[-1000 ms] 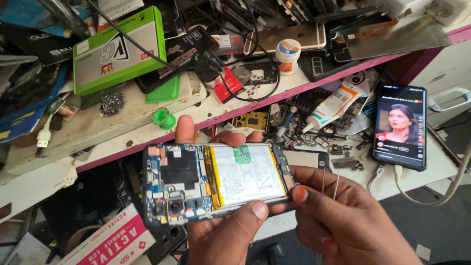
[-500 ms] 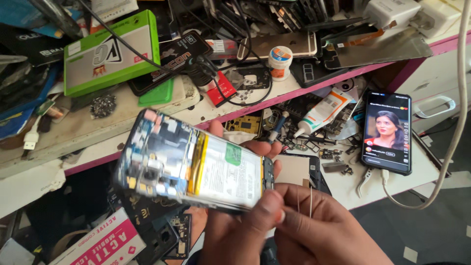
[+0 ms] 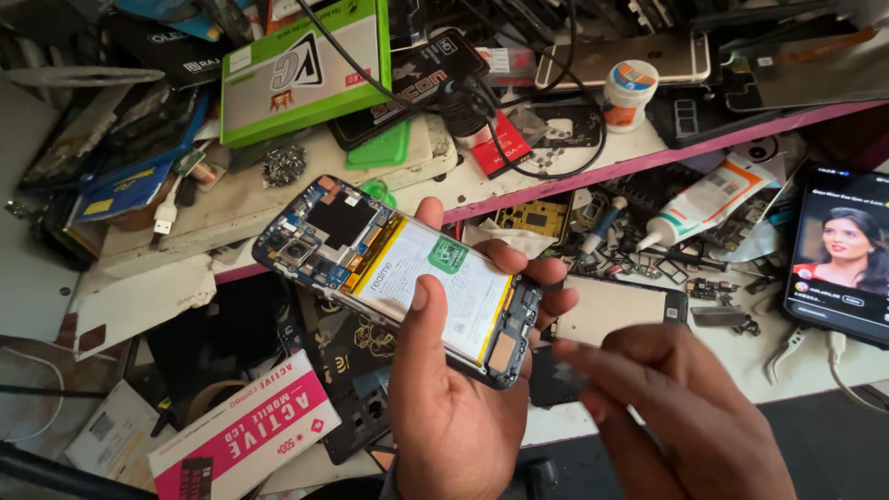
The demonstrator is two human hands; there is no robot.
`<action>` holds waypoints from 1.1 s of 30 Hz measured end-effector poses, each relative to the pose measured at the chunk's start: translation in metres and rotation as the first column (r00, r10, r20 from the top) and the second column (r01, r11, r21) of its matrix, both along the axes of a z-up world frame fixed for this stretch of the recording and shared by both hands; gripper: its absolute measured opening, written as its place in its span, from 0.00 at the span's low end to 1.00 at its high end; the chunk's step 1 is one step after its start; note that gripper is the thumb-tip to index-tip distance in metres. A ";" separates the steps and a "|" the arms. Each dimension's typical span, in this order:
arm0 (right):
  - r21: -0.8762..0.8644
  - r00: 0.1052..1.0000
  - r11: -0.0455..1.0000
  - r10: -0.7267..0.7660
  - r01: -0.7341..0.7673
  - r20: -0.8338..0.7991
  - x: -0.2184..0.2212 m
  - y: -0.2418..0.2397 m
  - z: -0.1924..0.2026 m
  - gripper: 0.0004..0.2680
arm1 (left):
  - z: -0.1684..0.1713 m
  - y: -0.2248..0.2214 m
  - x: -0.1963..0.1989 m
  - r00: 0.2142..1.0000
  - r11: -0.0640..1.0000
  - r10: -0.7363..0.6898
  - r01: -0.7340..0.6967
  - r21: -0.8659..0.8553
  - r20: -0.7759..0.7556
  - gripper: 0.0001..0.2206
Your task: The person disassembles a mobile phone by removing the back cover and prying apart the internal chassis and battery using their hands and a small tool.
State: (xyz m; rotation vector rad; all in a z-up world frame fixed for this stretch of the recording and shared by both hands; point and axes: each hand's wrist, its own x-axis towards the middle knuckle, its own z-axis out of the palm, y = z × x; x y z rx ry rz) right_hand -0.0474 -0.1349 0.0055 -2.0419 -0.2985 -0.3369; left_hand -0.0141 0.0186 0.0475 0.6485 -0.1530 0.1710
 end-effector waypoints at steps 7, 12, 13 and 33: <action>0.200 0.996 0.978 -0.072 0.058 0.062 -0.004 0.021 0.006 0.09 | -0.001 -0.002 -0.002 0.999 0.999 -0.022 0.024 0.030 -0.045 0.33; 0.167 0.996 0.983 -0.083 0.076 0.032 -0.004 0.018 0.007 0.10 | 0.002 -0.003 -0.004 0.998 0.999 -0.034 0.036 0.039 -0.056 0.34; 0.162 0.997 0.985 -0.070 0.063 0.033 -0.004 0.018 0.008 0.10 | 0.003 -0.004 -0.004 0.998 0.998 -0.034 0.037 0.045 -0.057 0.34; 0.087 0.995 0.996 0.001 -0.009 0.097 -0.003 0.014 0.006 0.06 | -0.005 -0.007 0.000 0.992 0.995 -0.031 0.042 0.089 -0.123 0.42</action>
